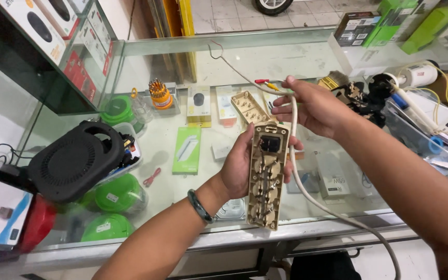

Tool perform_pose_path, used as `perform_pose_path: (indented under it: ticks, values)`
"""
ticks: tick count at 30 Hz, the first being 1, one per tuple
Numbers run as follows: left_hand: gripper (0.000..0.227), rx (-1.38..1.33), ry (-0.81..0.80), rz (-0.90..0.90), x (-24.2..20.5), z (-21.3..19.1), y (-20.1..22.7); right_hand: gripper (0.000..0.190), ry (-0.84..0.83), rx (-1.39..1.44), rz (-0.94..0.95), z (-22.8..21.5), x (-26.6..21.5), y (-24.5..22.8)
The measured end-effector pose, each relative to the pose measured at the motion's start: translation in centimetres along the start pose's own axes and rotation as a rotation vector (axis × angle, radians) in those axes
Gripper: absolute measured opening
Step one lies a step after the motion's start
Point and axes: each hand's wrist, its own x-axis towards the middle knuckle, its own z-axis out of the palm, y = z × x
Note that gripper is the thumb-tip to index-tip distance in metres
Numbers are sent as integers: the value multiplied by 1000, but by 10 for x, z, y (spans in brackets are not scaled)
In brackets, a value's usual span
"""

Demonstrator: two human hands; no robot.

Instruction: Wiring and assembling the internal components of a multi-outlet power strip at a service desk.

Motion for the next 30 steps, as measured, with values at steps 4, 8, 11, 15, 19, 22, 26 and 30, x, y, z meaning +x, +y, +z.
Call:
perform_pose_path:
  ticks: [4, 8, 11, 15, 19, 22, 26, 30]
  values:
    - [79, 24, 12, 5, -1, -5, 0, 51, 86, 97, -112, 5, 8, 3]
    - [80, 106, -60, 91, 2, -6, 37, 27, 257, 125, -200, 2, -30, -23]
    - [67, 157, 164, 301, 7, -9, 59, 21, 237, 131, -313, -23, -47, -21]
    - [78, 166, 365, 220, 8, -12, 86, 39, 310, 116, -321, -58, -48, -9]
    - [83, 234, 136, 43, 4, -12, 92, 50, 126, -69, -283, -68, -45, 14]
    - [90, 223, 134, -47, 4, -16, 87, 43, 34, -301, -161, -57, -50, 26]
    - [94, 220, 76, -42, 4, -25, 78, 43, -112, -463, 38, -41, -55, 38]
    - [102, 262, 71, -43, 0, -13, 75, 31, -91, -669, 94, -39, -55, 39]
